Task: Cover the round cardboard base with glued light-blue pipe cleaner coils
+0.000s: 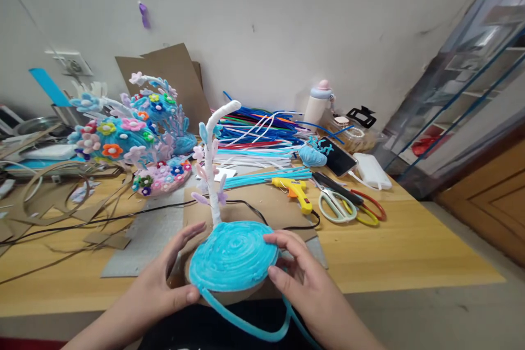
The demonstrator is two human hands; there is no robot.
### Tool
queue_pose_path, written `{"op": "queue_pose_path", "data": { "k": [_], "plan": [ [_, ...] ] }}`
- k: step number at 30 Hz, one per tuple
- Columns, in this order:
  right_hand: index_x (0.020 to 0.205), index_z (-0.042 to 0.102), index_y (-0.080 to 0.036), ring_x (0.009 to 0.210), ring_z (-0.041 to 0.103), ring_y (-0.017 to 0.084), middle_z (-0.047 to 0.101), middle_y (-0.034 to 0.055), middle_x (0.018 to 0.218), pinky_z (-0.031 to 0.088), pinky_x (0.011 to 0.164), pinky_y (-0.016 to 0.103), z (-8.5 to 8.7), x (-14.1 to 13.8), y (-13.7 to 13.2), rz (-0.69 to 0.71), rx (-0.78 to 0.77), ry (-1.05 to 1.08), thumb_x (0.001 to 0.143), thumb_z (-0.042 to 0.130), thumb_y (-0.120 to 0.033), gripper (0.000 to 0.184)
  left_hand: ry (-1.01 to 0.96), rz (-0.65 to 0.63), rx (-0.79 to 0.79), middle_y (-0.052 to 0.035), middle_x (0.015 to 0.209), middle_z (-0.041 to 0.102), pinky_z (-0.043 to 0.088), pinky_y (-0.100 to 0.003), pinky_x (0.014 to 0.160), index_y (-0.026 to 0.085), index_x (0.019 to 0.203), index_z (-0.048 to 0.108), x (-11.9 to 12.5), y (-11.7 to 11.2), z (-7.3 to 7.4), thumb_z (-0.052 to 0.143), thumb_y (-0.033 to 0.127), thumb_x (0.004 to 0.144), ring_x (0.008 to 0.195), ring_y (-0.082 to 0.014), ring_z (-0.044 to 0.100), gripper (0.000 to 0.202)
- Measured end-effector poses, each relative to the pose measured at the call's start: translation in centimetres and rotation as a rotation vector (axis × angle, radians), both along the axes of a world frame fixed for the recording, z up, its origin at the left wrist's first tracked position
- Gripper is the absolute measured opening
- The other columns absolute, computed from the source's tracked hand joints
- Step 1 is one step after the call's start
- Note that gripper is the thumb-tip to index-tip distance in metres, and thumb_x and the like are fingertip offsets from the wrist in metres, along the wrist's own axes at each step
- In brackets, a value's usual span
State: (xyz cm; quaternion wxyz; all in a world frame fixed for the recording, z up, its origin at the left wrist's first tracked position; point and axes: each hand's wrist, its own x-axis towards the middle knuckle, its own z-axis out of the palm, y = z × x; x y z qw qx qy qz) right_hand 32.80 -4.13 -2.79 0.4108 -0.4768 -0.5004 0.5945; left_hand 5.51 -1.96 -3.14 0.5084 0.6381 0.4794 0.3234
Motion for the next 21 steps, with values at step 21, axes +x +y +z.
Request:
{"op": "queue_pose_path", "data": {
  "k": [21],
  "plan": [
    [0.117, 0.054, -0.033, 0.109, 0.060, 0.022, 0.060, 0.0044, 0.124, 0.048, 0.097, 0.040, 1.6, -1.2, 2.4, -0.001, 0.042, -0.026, 0.086, 0.062, -0.048, 0.035, 0.207, 0.131, 1.216, -0.0039, 0.098, 0.069, 0.054, -0.037, 0.081, 0.019, 0.101, 0.062, 1.0, 0.5, -0.6, 0.068, 0.014, 0.082, 0.089, -0.0170, 0.064, 0.021]
  ]
}}
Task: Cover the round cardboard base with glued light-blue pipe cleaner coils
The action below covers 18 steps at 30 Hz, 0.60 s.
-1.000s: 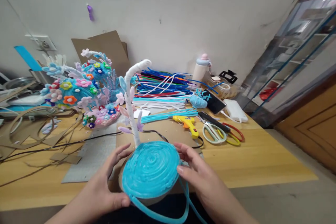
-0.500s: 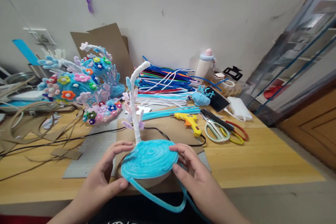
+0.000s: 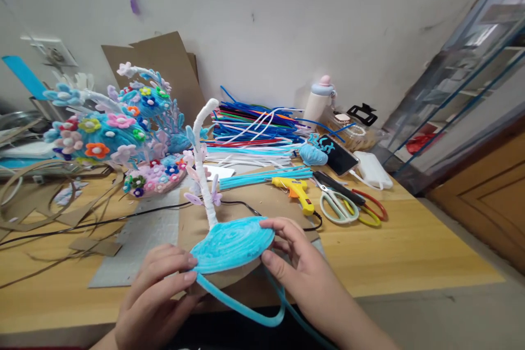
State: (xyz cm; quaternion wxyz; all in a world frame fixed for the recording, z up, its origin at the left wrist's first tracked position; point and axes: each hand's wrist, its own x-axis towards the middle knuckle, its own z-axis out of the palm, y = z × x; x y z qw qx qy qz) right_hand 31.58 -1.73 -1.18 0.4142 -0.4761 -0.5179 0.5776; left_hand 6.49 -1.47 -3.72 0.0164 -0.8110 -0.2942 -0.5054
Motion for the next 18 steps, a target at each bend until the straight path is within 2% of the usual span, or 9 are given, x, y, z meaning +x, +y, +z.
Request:
{"op": "queue_pose_path", "data": {
  "k": [2, 4, 8, 11, 14, 16, 18],
  "plan": [
    [0.122, 0.052, -0.034, 0.113, 0.059, 0.022, 0.059, 0.0047, 0.128, 0.048, 0.098, 0.039, 0.1, 0.0, 0.3, 0.023, 0.025, -0.021, 0.088, 0.059, -0.047, 0.037, -0.032, 0.013, -0.006, -0.0041, 0.099, 0.068, 0.054, -0.036, 0.080, 0.019, 0.103, 0.061, 0.0, 0.0, -0.3, 0.065, 0.005, 0.080, 0.089, -0.0167, 0.064, 0.028],
    [0.125, 0.051, -0.032, 0.114, 0.060, 0.023, 0.060, 0.0057, 0.127, 0.050, 0.096, 0.039, 0.1, 0.5, 1.1, -0.023, 0.099, -0.166, 0.091, 0.054, -0.049, 0.038, -0.065, 0.023, -0.014, -0.0045, 0.099, 0.067, 0.054, -0.035, 0.078, 0.017, 0.106, 0.061, 0.0, 0.2, -0.3, 0.066, 0.002, 0.078, 0.090, -0.0171, 0.064, 0.032],
    [0.114, 0.058, -0.022, 0.108, 0.062, 0.027, 0.064, 0.0109, 0.117, 0.051, 0.091, 0.043, -0.7, 3.4, 4.8, -0.319, 0.250, -0.563, 0.092, 0.044, -0.050, 0.038, -0.115, 0.039, -0.025, -0.0042, 0.097, 0.067, 0.055, -0.035, 0.075, 0.017, 0.108, 0.061, -0.1, 0.5, -0.1, 0.067, -0.001, 0.076, 0.089, -0.0176, 0.064, 0.038],
    [0.108, 0.061, -0.016, 0.115, 0.055, 0.032, 0.057, 0.0162, 0.124, 0.044, 0.097, 0.048, -1.8, 6.2, 8.0, -0.460, 0.220, -0.786, 0.088, 0.056, -0.040, 0.031, -0.124, 0.041, -0.020, -0.0033, 0.097, 0.068, 0.055, -0.034, 0.073, 0.018, 0.108, 0.061, -0.2, 0.6, 0.2, 0.068, 0.000, 0.076, 0.087, -0.0171, 0.065, 0.037],
    [0.106, 0.063, -0.016, 0.108, 0.058, 0.026, 0.061, 0.0111, 0.118, 0.047, 0.093, 0.048, -2.7, 8.0, 10.3, -0.402, 0.084, -0.958, 0.090, 0.061, -0.033, 0.024, -0.106, 0.037, 0.000, -0.0030, 0.096, 0.069, 0.055, -0.033, 0.073, 0.018, 0.104, 0.063, -0.3, 0.7, 0.2, 0.069, 0.001, 0.075, 0.086, -0.0163, 0.065, 0.034],
    [0.109, 0.062, -0.018, 0.099, 0.062, 0.022, 0.063, 0.0069, 0.116, 0.052, 0.086, 0.043, -3.2, 8.4, 11.3, -0.302, -0.006, -1.009, 0.093, 0.059, -0.033, 0.023, -0.067, 0.029, 0.015, -0.0037, 0.096, 0.070, 0.055, -0.033, 0.074, 0.017, 0.102, 0.064, -0.5, 0.7, 0.1, 0.068, 0.002, 0.075, 0.087, -0.0166, 0.066, 0.032],
    [0.114, 0.061, -0.018, 0.096, 0.064, 0.021, 0.063, 0.0068, 0.117, 0.054, 0.082, 0.040, -3.6, 8.5, 11.9, -0.234, -0.053, -1.023, 0.094, 0.058, -0.033, 0.025, -0.033, 0.019, 0.028, -0.0044, 0.097, 0.070, 0.055, -0.033, 0.073, 0.018, 0.104, 0.064, -0.7, 0.7, -0.1, 0.067, 0.002, 0.074, 0.088, -0.0175, 0.066, 0.034]
  ]
}}
